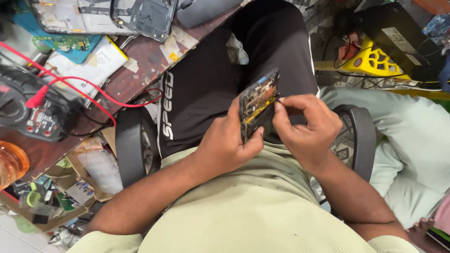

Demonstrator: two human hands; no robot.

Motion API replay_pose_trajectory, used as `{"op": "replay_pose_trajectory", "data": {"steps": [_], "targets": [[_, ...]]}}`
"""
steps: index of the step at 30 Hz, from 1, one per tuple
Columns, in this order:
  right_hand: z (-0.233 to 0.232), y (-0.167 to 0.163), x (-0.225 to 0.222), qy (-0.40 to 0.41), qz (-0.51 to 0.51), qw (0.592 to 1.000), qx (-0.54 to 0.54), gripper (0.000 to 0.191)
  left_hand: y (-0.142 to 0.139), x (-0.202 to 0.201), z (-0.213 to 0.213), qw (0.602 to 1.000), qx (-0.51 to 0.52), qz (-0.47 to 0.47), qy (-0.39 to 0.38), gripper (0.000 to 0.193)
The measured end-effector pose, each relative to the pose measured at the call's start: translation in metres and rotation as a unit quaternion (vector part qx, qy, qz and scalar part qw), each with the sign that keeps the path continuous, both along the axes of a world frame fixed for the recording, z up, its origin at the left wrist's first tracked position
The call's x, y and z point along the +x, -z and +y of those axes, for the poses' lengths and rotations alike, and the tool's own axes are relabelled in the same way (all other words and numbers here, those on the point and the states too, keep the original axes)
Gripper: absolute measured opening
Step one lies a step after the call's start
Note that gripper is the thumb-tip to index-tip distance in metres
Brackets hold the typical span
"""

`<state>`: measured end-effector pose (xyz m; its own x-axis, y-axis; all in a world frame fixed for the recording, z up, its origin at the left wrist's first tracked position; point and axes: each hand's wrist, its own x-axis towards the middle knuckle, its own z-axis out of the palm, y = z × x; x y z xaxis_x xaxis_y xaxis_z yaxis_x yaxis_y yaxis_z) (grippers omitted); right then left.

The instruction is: The person sits at a cluttered repair bench and probes an opened smartphone's motherboard with multimeter test leads. They then handle the phone's battery and frame, plug a charging cable into the phone, and press the power button while holding the device.

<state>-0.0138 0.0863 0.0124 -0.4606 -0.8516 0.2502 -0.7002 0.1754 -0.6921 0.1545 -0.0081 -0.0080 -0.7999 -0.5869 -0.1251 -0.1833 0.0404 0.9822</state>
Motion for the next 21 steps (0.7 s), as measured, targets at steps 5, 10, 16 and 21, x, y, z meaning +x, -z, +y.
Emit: {"op": "replay_pose_trajectory", "data": {"steps": [5,10,16,21], "targets": [[-0.014,0.005,-0.004,-0.045,0.066,0.997,-0.013,0.017,0.007,0.0,-0.009,0.999,-0.01,0.045,0.0,0.074],[-0.029,0.008,-0.01,-0.129,0.021,0.991,0.0,0.018,0.013,0.007,-0.017,0.991,0.124,0.022,-0.056,0.066],[-0.033,0.013,-0.007,-0.031,-0.407,0.91,0.078,0.053,0.017,0.016,-0.025,0.977,0.171,0.086,-0.099,0.063],[-0.022,0.027,-0.009,-0.091,-0.364,0.92,0.113,0.05,0.016,0.013,-0.027,0.976,0.168,0.081,-0.112,0.06]]}}
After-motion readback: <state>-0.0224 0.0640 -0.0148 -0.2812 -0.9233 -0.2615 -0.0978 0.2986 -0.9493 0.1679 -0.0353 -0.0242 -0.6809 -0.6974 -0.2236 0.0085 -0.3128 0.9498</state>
